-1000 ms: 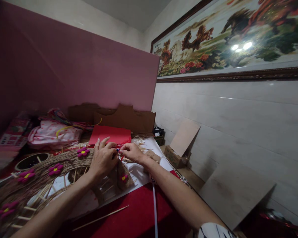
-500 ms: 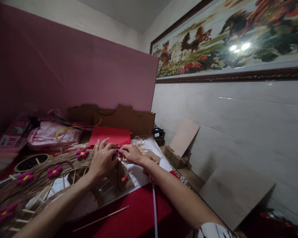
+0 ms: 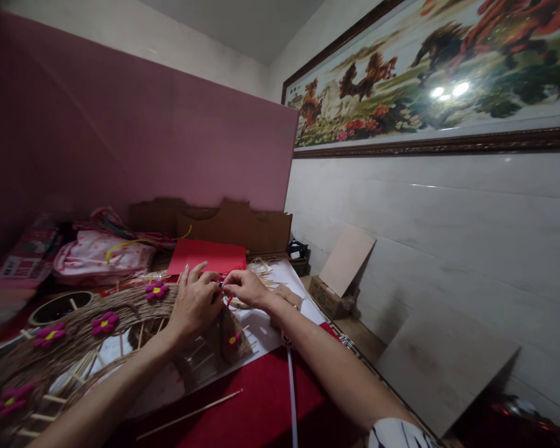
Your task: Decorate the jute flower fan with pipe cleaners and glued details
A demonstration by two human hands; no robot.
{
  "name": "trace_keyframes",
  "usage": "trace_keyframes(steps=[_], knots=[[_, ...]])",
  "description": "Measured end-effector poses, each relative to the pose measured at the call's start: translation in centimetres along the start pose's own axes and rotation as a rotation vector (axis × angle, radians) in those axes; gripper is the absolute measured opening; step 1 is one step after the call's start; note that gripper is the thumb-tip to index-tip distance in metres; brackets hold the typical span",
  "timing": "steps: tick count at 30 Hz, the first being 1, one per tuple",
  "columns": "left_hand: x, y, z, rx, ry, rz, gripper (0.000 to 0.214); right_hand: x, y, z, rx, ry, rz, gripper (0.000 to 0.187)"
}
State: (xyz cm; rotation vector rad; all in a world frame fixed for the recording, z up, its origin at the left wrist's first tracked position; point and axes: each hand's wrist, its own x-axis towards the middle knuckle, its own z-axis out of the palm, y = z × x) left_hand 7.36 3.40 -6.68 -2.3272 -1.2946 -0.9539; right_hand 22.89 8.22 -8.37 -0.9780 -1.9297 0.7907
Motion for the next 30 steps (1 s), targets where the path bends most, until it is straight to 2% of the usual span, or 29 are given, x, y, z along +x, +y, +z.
trace_keyframes(steps=[8,12,17,25,30], knots=[[-0.1,0.1,-0.1,0.023,-0.007,0.016,0.022,-0.5,-1.3,-0.1,-0.093,0.022,-0.024,0.008],[-0.1,0.1,-0.2,0.015,-0.016,0.006,0.022,-0.6,-1.0,-0.8,-0.067,-0.008,-0.037,0.014],[-0.1,0.0,-0.1,-0.015,-0.015,0.006,0.021,-0.9,-0.5,-1.0,-0.018,-0.094,-0.087,0.013],[-0.2,0.1,-0.1,-0.013,-0.019,0.006,0.02,-0.4,0.1,-0.9,-0.079,-0.085,-0.182,0.004],[-0.2,0.1,0.0,-0.014,-0.018,0.009,0.021,-0.1,0.1,-1.0,-0.128,-0.1,-0.236,0.008]])
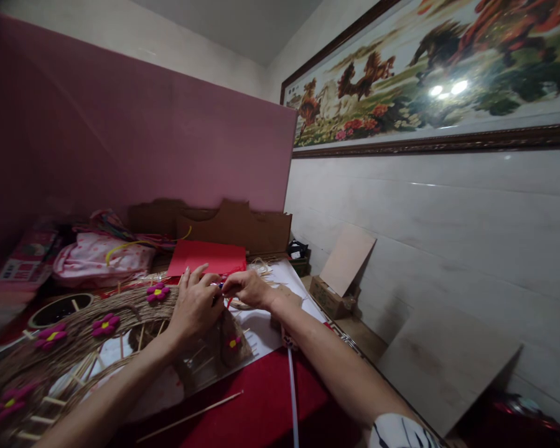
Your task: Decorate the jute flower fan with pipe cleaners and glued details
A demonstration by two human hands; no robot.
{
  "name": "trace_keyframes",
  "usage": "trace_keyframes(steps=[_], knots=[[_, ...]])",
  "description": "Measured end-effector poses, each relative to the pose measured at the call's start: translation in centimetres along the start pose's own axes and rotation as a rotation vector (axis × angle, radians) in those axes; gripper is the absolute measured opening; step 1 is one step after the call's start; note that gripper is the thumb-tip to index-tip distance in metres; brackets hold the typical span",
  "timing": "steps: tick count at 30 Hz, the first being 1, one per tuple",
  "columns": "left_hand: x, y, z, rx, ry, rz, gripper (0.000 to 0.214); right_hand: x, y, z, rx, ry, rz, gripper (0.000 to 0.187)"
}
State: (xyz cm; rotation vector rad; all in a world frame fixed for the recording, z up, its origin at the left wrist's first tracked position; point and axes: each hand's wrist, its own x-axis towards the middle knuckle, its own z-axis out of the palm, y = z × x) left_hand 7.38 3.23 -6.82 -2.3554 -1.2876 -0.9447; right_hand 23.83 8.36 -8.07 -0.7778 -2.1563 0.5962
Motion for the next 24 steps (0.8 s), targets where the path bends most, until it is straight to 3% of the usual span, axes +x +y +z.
trace_keyframes(steps=[6,10,15,24], knots=[[0.0,0.1,-0.2,0.031,-0.01,0.001,0.021,-0.1,-0.4,-0.4,-0.075,-0.013,-0.031,0.011],[-0.1,0.0,-0.3,0.024,0.0,-0.003,0.021,-0.6,-0.1,-1.2,-0.061,-0.031,0.113,0.036],[0.0,0.0,-0.3,-0.006,0.016,-0.018,0.021,-1.0,0.2,-1.2,0.04,-0.041,0.223,0.021],[0.2,-0.6,0.1,-0.058,0.06,-0.003,0.018,-0.7,0.1,0.5,0.135,-0.016,0.324,0.023]])
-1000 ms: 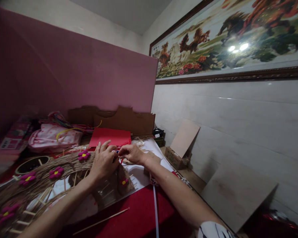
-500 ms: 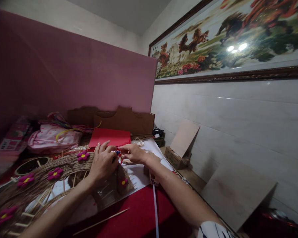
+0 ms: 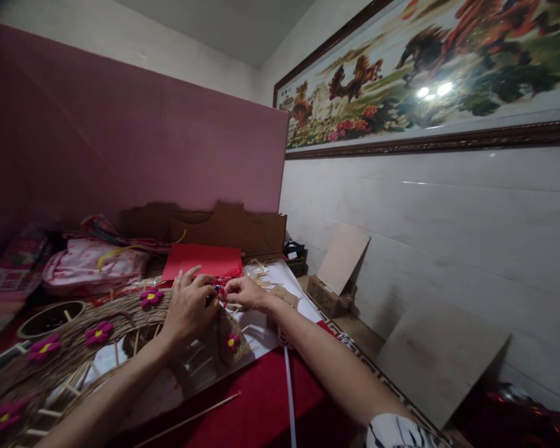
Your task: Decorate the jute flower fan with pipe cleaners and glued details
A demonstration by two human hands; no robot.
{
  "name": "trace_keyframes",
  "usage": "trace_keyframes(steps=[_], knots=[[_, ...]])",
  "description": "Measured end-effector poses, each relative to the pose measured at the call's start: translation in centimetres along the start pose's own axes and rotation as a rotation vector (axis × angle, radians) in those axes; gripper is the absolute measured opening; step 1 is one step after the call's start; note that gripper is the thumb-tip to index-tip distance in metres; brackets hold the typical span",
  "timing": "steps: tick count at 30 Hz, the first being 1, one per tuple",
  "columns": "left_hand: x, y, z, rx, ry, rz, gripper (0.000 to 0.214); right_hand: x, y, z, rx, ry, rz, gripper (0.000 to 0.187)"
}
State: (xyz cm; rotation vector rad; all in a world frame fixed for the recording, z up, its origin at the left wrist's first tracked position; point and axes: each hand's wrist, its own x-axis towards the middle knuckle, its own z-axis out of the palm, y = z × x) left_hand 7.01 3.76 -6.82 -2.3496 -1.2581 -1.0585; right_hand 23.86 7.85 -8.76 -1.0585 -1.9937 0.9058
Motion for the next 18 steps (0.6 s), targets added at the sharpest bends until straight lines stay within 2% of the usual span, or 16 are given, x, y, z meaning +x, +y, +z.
trace_keyframes(steps=[5,9,14,18], knots=[[0.0,0.0,0.0,0.012,-0.001,-0.001,0.018,-0.3,0.3,-1.6,-0.102,0.153,0.069,0.01],[0.1,0.0,0.0,0.04,-0.001,-0.004,0.018,-1.0,0.9,-4.2,-0.237,0.391,0.172,0.005],[-0.2,0.1,0.0,0.127,-0.009,0.023,0.021,-3.5,2.2,-8.7,-0.37,0.764,0.371,0.02],[-0.1,0.2,-0.2,0.165,-0.029,0.061,0.025,-5.8,2.7,-10.7,-0.436,0.894,0.473,0.029]])
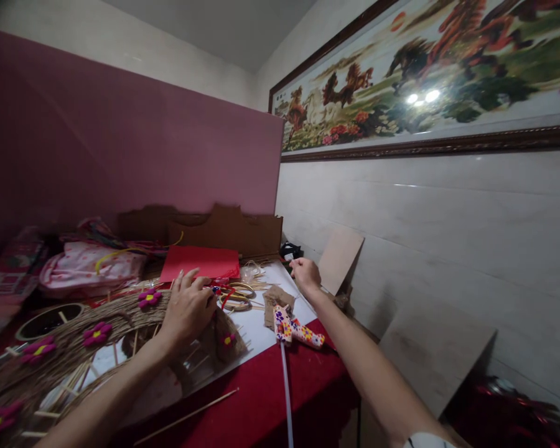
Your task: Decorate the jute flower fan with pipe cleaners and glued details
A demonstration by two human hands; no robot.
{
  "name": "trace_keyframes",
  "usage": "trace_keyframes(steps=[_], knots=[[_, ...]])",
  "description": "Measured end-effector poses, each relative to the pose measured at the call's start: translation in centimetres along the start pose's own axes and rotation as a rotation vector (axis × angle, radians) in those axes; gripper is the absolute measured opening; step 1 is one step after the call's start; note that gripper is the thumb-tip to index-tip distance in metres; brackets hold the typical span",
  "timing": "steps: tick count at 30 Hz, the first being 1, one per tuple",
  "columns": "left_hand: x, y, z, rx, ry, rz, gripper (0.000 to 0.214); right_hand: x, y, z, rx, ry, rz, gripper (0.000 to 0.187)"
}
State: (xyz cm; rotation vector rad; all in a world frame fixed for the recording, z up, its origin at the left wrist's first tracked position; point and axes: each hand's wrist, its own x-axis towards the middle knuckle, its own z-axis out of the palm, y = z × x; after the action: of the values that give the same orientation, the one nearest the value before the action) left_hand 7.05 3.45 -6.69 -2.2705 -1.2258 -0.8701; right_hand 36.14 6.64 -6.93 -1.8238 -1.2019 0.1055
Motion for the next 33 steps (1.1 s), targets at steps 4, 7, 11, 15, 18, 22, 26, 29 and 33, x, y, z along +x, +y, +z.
trace_keyframes(steps=[4,7,11,15,18,22,26,29,33], knots=[[1.1,-1.2,-1.3,-0.083,0.055,-0.047,0.027,-0.5,-0.2,-1.9,-0.045,0.065,0.011,0.035],[2.0,-2.9,-3.6,-0.198,0.166,-0.161,0.025,-1.2,-1.7,-3.3,-0.071,0.08,-0.019,0.031],[1.4,-5.1,-7.1,-0.263,0.326,-0.253,0.02,-2.9,-4.0,-4.1,-0.103,0.054,-0.092,0.02],[-1.1,-6.4,-9.2,-0.226,0.428,-0.257,0.017,-5.0,-5.9,-2.9,-0.146,-0.058,-0.213,0.022],[-3.3,-7.4,-9.5,-0.143,0.461,-0.289,0.016,-6.0,-6.8,-1.2,-0.181,-0.173,-0.31,0.026],[-5.5,-8.7,-9.4,-0.024,0.446,-0.304,0.018,-6.7,-7.7,1.1,-0.258,-0.324,-0.421,0.028],[-7.0,-9.5,-9.0,0.037,0.47,-0.272,0.019,-7.0,-8.7,3.3,-0.369,-0.359,-0.442,0.026],[-8.3,-9.7,-8.5,0.055,0.513,-0.224,0.018,-6.8,-9.5,4.9,-0.427,-0.338,-0.395,0.027],[-9.9,-9.7,-8.1,0.063,0.533,-0.235,0.018,-6.1,-9.9,7.1,-0.431,-0.406,-0.359,0.029]])
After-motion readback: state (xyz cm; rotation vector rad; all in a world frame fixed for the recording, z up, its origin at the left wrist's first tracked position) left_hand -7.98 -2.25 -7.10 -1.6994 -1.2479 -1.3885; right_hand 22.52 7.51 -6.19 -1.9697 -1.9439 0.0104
